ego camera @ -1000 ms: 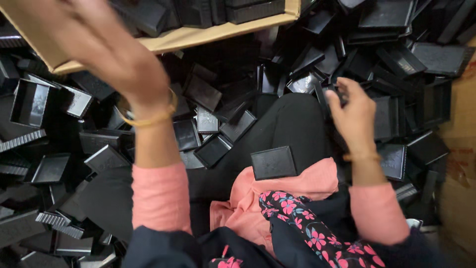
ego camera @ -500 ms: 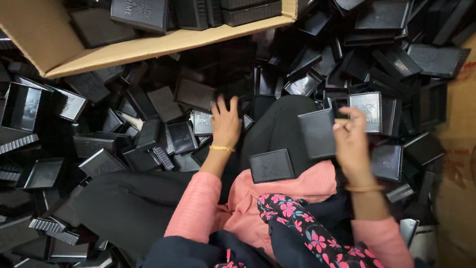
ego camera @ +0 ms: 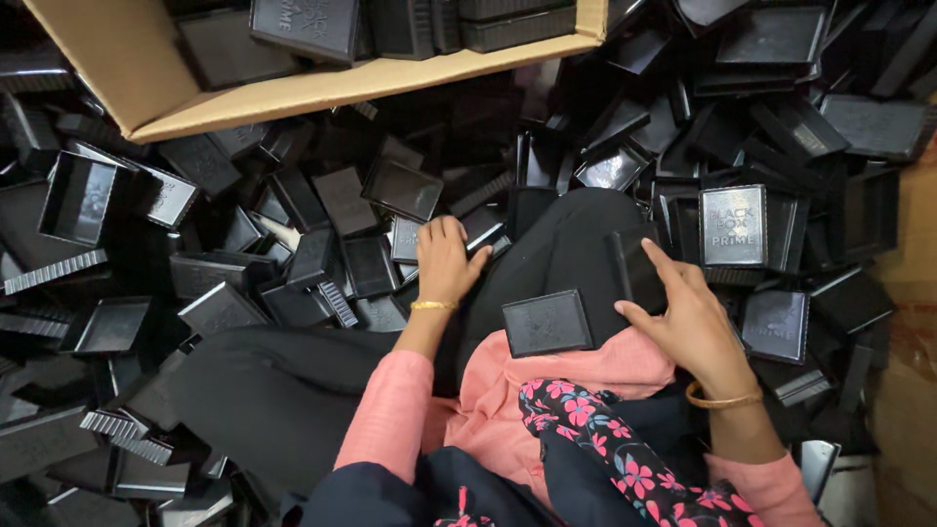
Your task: The person sits on the floor and repeatedly picks up two halves of a black plastic case, snaps them together, and places the assembled unit into a cardboard box. The process is repeated continuously with items from a large pile on the floor.
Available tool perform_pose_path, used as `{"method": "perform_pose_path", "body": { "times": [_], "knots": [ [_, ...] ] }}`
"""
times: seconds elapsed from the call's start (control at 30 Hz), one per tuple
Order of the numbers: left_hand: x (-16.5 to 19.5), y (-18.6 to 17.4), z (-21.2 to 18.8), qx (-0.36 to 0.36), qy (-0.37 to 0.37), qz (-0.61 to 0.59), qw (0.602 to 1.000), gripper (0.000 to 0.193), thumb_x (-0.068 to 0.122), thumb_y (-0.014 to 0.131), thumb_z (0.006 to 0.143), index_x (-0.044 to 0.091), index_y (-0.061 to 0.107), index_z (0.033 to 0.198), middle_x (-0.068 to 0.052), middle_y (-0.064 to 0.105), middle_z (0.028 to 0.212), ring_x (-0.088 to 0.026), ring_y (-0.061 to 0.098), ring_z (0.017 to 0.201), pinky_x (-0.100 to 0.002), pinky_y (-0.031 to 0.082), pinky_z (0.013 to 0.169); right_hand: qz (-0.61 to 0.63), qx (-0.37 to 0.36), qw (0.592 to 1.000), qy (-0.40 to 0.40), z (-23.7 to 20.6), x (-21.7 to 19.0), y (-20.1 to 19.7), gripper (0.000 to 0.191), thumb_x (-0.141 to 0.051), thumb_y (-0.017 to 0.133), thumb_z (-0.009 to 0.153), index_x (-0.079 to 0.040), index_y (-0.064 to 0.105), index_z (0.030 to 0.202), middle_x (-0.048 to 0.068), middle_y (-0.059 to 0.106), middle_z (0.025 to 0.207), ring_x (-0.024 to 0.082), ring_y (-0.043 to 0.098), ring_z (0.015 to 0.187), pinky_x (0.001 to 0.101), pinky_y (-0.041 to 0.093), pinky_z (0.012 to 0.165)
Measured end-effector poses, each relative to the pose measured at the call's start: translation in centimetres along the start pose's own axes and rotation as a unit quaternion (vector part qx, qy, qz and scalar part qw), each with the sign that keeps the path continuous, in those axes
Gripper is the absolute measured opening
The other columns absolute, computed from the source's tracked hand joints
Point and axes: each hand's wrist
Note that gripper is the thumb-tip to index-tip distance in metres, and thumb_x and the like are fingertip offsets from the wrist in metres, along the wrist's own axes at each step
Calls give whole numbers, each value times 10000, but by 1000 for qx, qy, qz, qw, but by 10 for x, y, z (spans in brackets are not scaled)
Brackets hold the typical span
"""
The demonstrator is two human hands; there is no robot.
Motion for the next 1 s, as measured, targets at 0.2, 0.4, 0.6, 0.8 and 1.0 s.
{"method": "perform_pose_path", "body": {
  "times": [0.2, 0.4, 0.6, 0.8, 1.0],
  "knots": [
    [29, -40, -2, 0, -91, -392, 915, 758, 511, 686, 903, 42, 431, 1441, -119, 506, 1371, -264, 507, 1243, -378, 409, 1089, 405, 31, 911, -68, -6, -26, 2, 766, -184, 800, 815, -55, 481, 1499, 137, 572, 1424, 237, 594, 1228, 375, 535, 1023],
    [95, -67, -31, -79, -45, -666, 741, 884, 674, 392, 1039, 87, 177, 1664, -103, 358, 1622, -210, 398, 1472, -368, 314, 1237, 527, -41, 842, -106, -18, -92, 40, 731, 48, 777, 830, -17, 465, 1488, 109, 559, 1420, 185, 578, 1300, 331, 512, 1082],
    [114, -72, -41, -89, -48, -660, 745, 895, 681, 365, 1022, 120, 124, 1676, -109, 365, 1564, -231, 477, 1375, -406, 392, 1176, 374, -5, 921, -106, -26, -98, 41, 705, 5, 806, 822, -15, 526, 1469, 111, 571, 1388, 192, 608, 1256, 323, 546, 1036],
    [104, -81, -28, -6, 20, -553, 833, 671, 630, 320, 1108, 55, 475, 1417, -104, 535, 1391, -201, 532, 1273, -346, 436, 1093, 542, -200, 813, -77, -15, -79, 36, 664, -49, 725, 882, 35, 481, 1493, 123, 609, 1375, 199, 611, 1224, 351, 514, 1041],
    [82, -105, -9, 32, 90, -371, 924, 520, 440, 414, 1057, 1, 597, 848, -121, 613, 789, -269, 640, 760, -355, 495, 716, 668, -346, 659, -26, -20, -68, 43, 662, -175, 713, 920, 75, 448, 1472, 169, 621, 1361, 244, 620, 1249, 430, 499, 1074]
  ]
}}
Point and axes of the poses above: each hand's wrist, its own z-axis towards the middle knuckle, its own y-axis out of the palm, x = y × z
